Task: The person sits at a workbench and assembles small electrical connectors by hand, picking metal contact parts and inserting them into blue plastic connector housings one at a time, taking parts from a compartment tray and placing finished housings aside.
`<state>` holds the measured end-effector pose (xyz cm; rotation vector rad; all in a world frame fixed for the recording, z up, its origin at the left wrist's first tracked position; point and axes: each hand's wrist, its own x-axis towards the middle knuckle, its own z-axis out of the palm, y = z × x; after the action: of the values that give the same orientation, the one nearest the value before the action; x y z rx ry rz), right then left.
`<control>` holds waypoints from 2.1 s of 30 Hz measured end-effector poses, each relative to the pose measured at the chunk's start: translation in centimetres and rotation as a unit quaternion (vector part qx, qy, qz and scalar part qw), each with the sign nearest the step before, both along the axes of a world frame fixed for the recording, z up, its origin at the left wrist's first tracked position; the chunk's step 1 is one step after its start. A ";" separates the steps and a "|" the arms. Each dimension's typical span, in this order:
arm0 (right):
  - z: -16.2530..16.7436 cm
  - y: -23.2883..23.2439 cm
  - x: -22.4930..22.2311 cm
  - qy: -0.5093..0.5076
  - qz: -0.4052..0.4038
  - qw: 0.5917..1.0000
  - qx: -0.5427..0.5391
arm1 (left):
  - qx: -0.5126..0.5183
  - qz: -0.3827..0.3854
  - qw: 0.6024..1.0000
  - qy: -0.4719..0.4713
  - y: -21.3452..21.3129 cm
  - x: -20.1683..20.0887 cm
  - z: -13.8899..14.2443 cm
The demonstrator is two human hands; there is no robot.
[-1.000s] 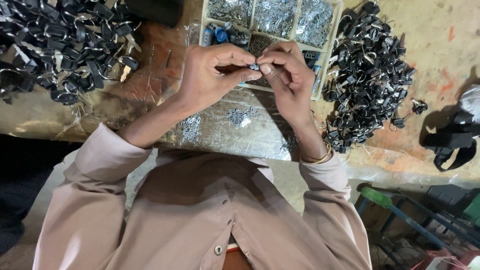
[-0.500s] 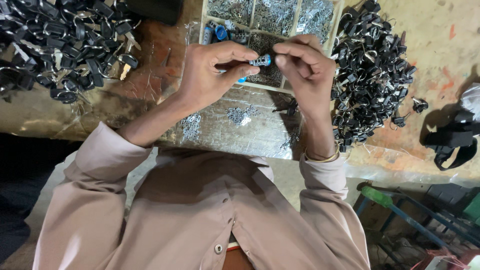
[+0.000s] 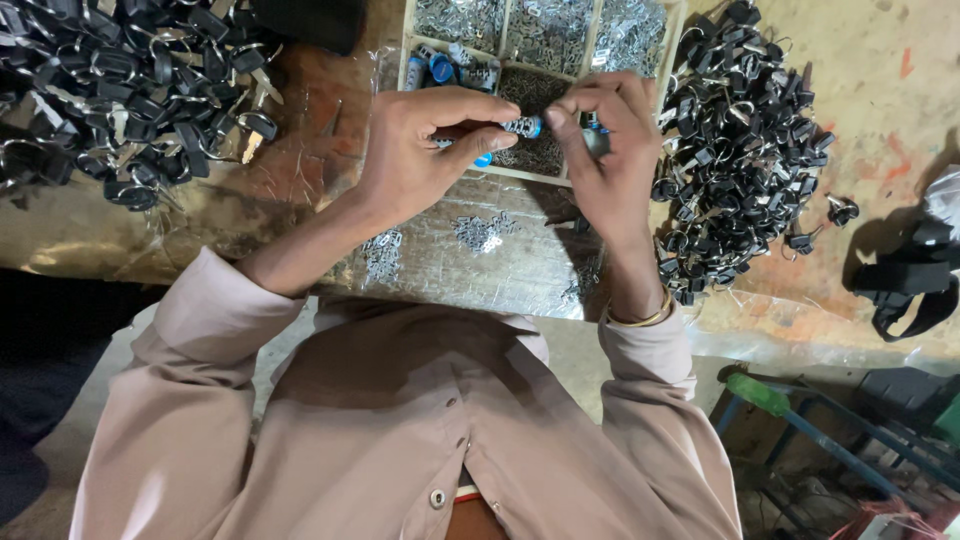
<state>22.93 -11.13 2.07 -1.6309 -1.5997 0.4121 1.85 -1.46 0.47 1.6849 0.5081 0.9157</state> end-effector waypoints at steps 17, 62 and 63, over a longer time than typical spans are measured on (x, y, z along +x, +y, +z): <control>0.6 0.1 -1.8 0.206 0.029 0.974 -0.087 | -0.029 0.017 0.999 0.007 -0.6 0.1 -0.5; -0.8 0.1 -0.7 -0.217 0.014 0.976 -0.030 | -0.061 -0.004 0.998 -0.013 -0.4 0.2 -0.8; -0.8 0.1 -0.6 -0.202 0.007 0.979 -0.028 | -0.055 -0.003 0.998 -0.011 -0.4 0.2 -0.8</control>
<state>22.36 -11.07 1.26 -1.8310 -1.9100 0.1356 2.08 -1.90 -0.30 1.5749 0.5292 0.8843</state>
